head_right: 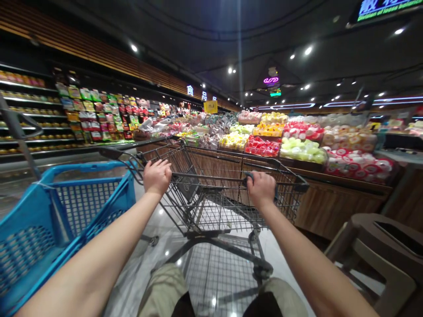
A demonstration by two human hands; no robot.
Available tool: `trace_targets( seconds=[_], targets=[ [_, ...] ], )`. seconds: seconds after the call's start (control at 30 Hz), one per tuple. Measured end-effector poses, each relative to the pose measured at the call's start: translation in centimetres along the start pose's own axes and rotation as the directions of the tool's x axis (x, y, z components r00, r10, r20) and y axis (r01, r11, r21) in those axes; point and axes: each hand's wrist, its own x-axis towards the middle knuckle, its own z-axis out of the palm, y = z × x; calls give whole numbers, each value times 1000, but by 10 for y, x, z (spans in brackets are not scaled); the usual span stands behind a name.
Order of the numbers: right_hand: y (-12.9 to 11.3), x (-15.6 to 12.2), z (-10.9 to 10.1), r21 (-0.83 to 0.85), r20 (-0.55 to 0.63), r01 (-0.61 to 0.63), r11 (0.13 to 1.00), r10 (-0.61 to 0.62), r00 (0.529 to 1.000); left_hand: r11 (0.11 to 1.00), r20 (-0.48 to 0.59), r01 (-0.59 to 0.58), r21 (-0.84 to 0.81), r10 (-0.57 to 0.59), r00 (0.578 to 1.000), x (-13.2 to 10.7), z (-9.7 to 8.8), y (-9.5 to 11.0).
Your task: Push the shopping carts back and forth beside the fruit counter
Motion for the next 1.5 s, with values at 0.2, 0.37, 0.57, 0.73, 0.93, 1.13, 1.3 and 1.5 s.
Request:
trace_targets(
  seconds=[0.2,0.37,0.57,0.73,0.93,1.13,1.3,1.5],
  targets=[
    [-138,2,7,205,6,193,960,-198,980,999,21,-21,38,20,1000,-1,-1,-2],
    [-153,4,10,245,-24,331,911,-335,942,997,78,-47,54,42,996,0,-5,-12],
    [-92,4,5,199,16,415,888,-426,905,998,102,-49,26,46,994,1,-10,-15],
    [4,0,8,148,0,384,911,-388,922,1000,123,-27,-8,28,992,0,-12,-9],
    [100,-11,5,111,-91,278,954,-269,959,1000,104,-12,-21,14,995,-2,-12,-1],
    [87,-15,8,78,-207,64,995,-46,977,999,67,23,-48,-20,998,-3,-13,10],
    [-3,-17,5,120,-159,51,991,-32,987,998,26,33,-46,-31,999,-3,-11,15],
    [-122,-21,6,227,-136,249,942,-222,965,1000,25,-10,-22,10,1000,-4,-12,10]
  ],
)
